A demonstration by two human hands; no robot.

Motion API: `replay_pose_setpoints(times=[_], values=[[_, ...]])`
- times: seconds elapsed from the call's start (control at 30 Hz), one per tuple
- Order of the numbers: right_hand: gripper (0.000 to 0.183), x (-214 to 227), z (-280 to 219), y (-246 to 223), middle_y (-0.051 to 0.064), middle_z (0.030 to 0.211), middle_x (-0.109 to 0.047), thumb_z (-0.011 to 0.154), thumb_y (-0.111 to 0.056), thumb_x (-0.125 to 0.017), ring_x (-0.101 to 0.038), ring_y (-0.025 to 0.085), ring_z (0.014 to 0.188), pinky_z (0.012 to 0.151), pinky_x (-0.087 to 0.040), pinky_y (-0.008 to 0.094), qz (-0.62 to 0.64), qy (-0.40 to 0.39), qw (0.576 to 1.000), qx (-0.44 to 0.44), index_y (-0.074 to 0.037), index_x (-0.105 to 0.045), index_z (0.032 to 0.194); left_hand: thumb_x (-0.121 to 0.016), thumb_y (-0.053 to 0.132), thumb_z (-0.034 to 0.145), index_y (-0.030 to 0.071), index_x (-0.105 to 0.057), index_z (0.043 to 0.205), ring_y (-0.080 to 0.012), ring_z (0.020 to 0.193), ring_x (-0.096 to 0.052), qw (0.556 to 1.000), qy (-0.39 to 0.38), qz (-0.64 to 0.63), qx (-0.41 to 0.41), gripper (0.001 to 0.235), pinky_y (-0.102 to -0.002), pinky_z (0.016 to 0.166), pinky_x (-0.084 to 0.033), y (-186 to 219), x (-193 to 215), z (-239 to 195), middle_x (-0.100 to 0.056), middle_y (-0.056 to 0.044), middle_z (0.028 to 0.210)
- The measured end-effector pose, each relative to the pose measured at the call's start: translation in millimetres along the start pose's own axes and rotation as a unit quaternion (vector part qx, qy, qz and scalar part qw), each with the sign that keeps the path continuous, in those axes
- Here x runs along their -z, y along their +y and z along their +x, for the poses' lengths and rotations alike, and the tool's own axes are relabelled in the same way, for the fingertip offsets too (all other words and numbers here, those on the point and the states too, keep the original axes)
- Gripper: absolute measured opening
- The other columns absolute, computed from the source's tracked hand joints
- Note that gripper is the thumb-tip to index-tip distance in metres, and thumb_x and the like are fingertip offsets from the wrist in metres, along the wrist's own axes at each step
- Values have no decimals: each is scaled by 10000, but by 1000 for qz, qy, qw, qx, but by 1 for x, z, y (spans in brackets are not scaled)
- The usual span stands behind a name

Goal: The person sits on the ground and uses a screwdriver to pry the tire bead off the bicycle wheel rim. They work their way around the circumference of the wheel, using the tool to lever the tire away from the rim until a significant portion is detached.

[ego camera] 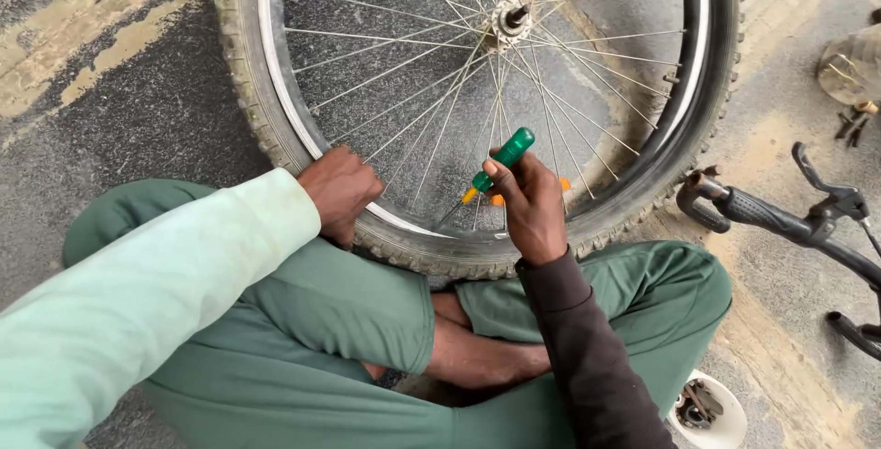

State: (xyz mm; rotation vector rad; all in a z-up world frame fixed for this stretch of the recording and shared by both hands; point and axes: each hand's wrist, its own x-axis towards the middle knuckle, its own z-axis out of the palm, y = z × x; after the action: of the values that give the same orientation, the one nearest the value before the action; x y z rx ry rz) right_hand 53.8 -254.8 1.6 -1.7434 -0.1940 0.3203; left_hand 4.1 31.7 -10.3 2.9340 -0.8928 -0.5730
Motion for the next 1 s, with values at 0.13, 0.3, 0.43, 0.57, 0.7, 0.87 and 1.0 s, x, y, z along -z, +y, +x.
replay_pose_setpoints(times=[0.13, 0.3, 0.43, 0.57, 0.7, 0.87, 1.0], values=[[385, 15, 14, 18, 54, 958, -692, 1026, -252, -676, -672, 113, 861, 775, -569, 276, 1, -36, 999, -2, 67, -644, 1239, -960, 355, 346, 70, -737, 691, -336, 770, -697, 998, -4, -66, 0, 500, -436, 730, -533, 0, 13, 2, -695, -131, 694], [392, 25, 33, 35, 87, 1012, -719, 965, -179, -710, -722, 173, 917, 809, -628, 328, 77, -94, 985, -123, 51, -622, 1270, -936, 345, 405, 73, -719, 660, -337, 709, -702, 999, -36, -15, -1, 430, -424, 693, -556, -1, 6, 4, -678, -142, 671], [348, 25, 31, 34, 172, 1022, -734, 998, -150, -732, -724, 253, 873, 795, -616, 369, 57, -93, 981, -161, 114, -652, 1210, -968, 342, 316, 52, -702, 608, -355, 665, -684, 999, 18, -35, -16, 490, -449, 661, -535, -1, -1, 5, -663, -156, 625], [348, 14, 19, 7, 134, 1127, -736, 953, -63, -659, -733, 229, 1061, 896, -623, 371, 161, -141, 973, -83, -36, -541, 1279, -905, 272, 378, 64, -692, 585, -342, 676, -685, 999, 8, -37, -16, 362, -435, 673, -521, -1, -1, 3, -668, -143, 625], [331, 9, 28, 5, 139, 1167, -723, 952, -2, -565, -722, 265, 1134, 950, -606, 400, 179, -170, 963, -103, -81, -478, 1261, -925, 294, 360, 57, -682, 577, -346, 677, -673, 999, 18, -37, -18, 404, -443, 649, -510, 0, 0, 5, -662, -140, 629], [322, 0, 14, -4, 142, 1132, -717, 924, 23, -532, -739, 274, 1105, 927, -626, 401, 178, -180, 962, -100, -62, -482, 1230, -940, 319, 366, 67, -684, 598, -340, 675, -678, 1000, 9, -23, -9, 427, -448, 667, -506, 1, -2, 6, -657, -134, 626], [297, -14, -58, -35, 152, 1135, -755, 909, 62, -600, -711, 225, 1052, 888, -608, 362, 20, -60, 997, 38, -16, -545, 1190, -911, 243, 372, 78, -693, 581, -347, 718, -675, 999, 11, -50, -5, 344, -455, 702, -474, 2, 1, 4, -658, -122, 622]])
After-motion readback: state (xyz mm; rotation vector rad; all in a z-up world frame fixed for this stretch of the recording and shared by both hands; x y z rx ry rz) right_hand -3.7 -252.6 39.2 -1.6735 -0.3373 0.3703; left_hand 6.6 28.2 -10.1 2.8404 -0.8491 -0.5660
